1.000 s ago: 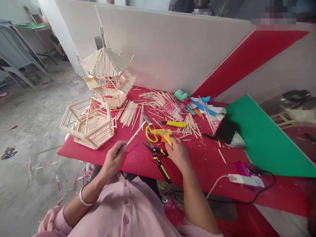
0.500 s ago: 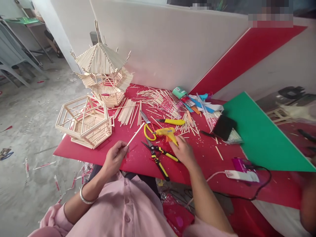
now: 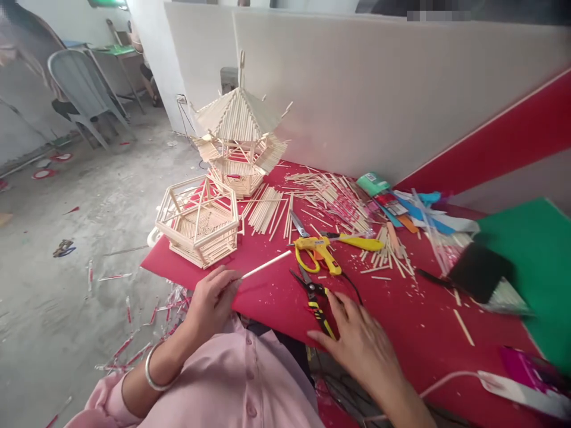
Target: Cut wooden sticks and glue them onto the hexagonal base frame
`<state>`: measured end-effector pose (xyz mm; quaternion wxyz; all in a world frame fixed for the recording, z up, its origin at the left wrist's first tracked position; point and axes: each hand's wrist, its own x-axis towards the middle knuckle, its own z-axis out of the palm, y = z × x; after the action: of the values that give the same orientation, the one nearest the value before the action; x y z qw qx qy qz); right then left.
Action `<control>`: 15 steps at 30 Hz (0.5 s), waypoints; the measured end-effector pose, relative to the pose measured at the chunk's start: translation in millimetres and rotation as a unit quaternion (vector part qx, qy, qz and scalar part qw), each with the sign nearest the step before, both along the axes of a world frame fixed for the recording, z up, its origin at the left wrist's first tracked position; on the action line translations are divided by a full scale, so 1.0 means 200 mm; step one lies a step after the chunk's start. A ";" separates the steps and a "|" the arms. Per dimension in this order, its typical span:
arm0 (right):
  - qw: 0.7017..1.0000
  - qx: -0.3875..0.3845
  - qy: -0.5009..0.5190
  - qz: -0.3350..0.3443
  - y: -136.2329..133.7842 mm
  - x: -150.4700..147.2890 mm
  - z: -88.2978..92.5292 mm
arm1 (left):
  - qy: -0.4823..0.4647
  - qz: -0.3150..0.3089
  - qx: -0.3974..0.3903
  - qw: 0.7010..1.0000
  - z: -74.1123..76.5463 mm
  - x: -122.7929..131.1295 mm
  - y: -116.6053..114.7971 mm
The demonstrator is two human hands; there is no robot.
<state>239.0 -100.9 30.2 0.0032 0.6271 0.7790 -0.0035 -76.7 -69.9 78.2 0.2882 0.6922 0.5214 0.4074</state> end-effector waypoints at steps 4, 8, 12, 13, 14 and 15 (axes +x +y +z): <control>0.998 -0.023 -0.053 -0.018 -0.05 0.04 -0.06 | 0.059 0.045 0.097 0.993 0.08 -0.12 -0.04; 0.998 -0.050 -0.036 -0.008 0.00 0.07 -0.06 | 0.137 0.153 0.160 0.965 0.12 -0.21 -0.06; 0.994 -0.090 0.051 -0.037 0.01 0.08 -0.07 | 0.155 0.189 0.162 0.956 0.12 -0.26 -0.05; 0.990 -0.096 0.085 -0.052 0.01 0.08 -0.06 | 0.155 0.197 0.161 0.955 0.12 -0.27 -0.04; 0.984 -0.104 0.125 -0.072 0.01 0.08 -0.06 | 0.158 0.205 0.161 0.952 0.12 -0.28 -0.04; 0.974 -0.116 0.170 -0.095 0.01 0.09 -0.04 | 0.162 0.212 0.162 0.950 0.13 -0.28 -0.03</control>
<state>256.5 -99.3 21.8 -0.0574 0.6835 0.6995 -0.2007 -133.4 -76.4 103.4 -0.0089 0.6597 0.6230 0.4202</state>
